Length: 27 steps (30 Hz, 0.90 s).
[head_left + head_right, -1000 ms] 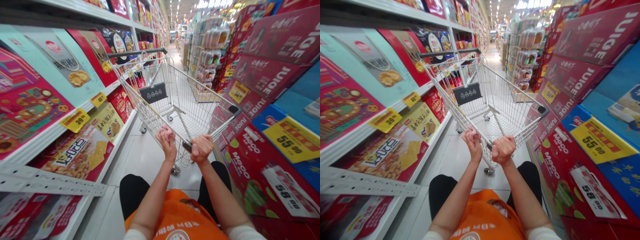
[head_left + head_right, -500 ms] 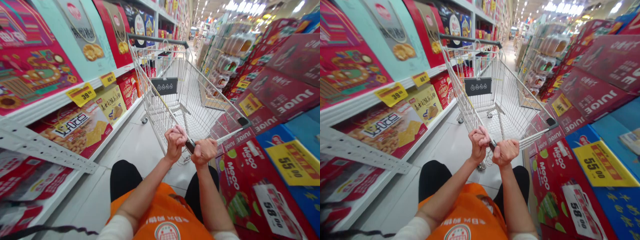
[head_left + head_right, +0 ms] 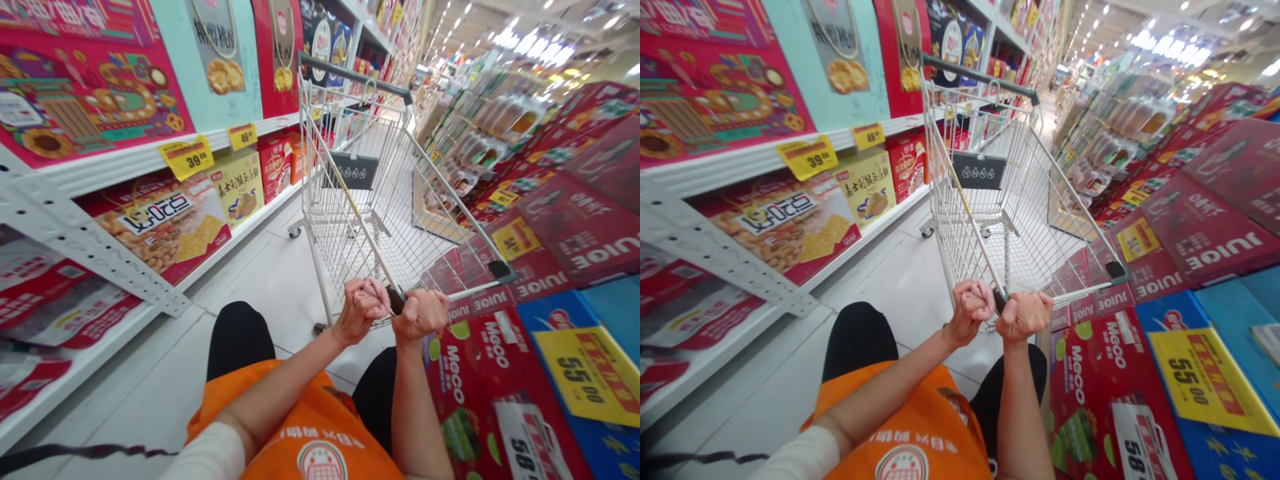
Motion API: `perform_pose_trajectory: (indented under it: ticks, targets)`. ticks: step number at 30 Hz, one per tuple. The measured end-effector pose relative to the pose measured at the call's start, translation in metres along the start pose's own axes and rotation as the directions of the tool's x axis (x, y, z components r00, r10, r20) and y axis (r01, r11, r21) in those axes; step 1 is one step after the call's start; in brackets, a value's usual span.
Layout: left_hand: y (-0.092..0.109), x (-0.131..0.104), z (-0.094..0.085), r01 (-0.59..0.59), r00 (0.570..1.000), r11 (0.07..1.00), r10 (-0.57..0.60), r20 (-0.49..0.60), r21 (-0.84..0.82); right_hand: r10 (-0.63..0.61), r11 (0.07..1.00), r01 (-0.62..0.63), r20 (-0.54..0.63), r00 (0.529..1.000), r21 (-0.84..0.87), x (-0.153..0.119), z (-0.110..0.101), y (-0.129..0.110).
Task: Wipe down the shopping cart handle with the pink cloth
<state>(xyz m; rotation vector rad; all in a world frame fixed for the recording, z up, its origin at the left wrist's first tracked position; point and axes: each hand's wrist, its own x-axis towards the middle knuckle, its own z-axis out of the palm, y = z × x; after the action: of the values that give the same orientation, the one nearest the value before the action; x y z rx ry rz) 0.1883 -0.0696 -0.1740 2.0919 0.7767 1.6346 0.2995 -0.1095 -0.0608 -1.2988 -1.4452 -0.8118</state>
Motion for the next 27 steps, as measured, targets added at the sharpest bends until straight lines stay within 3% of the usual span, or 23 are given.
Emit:
perform_pose_trajectory:
  ticks: [3, 8, 11, 16, 20, 24, 27]
  targets:
    - [0.006, 0.005, 0.008, -0.098, 0.989, 0.995, 0.099, -0.108, 0.015, -0.009, 1.0, 0.009, 0.008, 1.0, -0.024, 0.0, 0.0, -0.003]
    - [0.002, -0.014, -0.003, -0.112, 0.994, 0.994, 0.112, -0.003, 0.018, -0.011, 0.999, 0.011, -0.008, 1.0, -0.032, 0.0, -0.001, 0.0]
    - [0.009, -0.017, -0.007, -0.126, 0.991, 0.99, 0.128, -0.026, 0.068, -0.01, 0.999, 0.009, -0.011, 1.0, -0.035, -0.001, -0.001, 0.002]
    - [0.019, -0.016, 0.007, -0.221, 0.971, 0.971, 0.228, -0.066, 0.093, -0.025, 0.999, 0.024, -0.01, 1.0, -0.03, 0.0, -0.002, 0.001]
    - [0.004, -0.044, 0.013, -0.316, 0.947, 0.926, 0.322, 0.004, 0.206, -0.016, 1.0, 0.017, 0.009, 1.0, -0.025, 0.0, -0.004, -0.001]
    - [-0.013, -0.063, 0.01, -0.208, 0.977, 0.956, 0.193, 0.088, 0.207, -0.017, 1.0, 0.017, -0.001, 1.0, -0.004, 0.001, -0.004, 0.0]
    - [-0.019, -0.053, 0.009, -0.127, 0.977, 0.975, 0.092, 0.19, 0.183, -0.033, 0.999, 0.033, 0.017, 0.999, -0.001, 0.001, -0.003, 0.0]
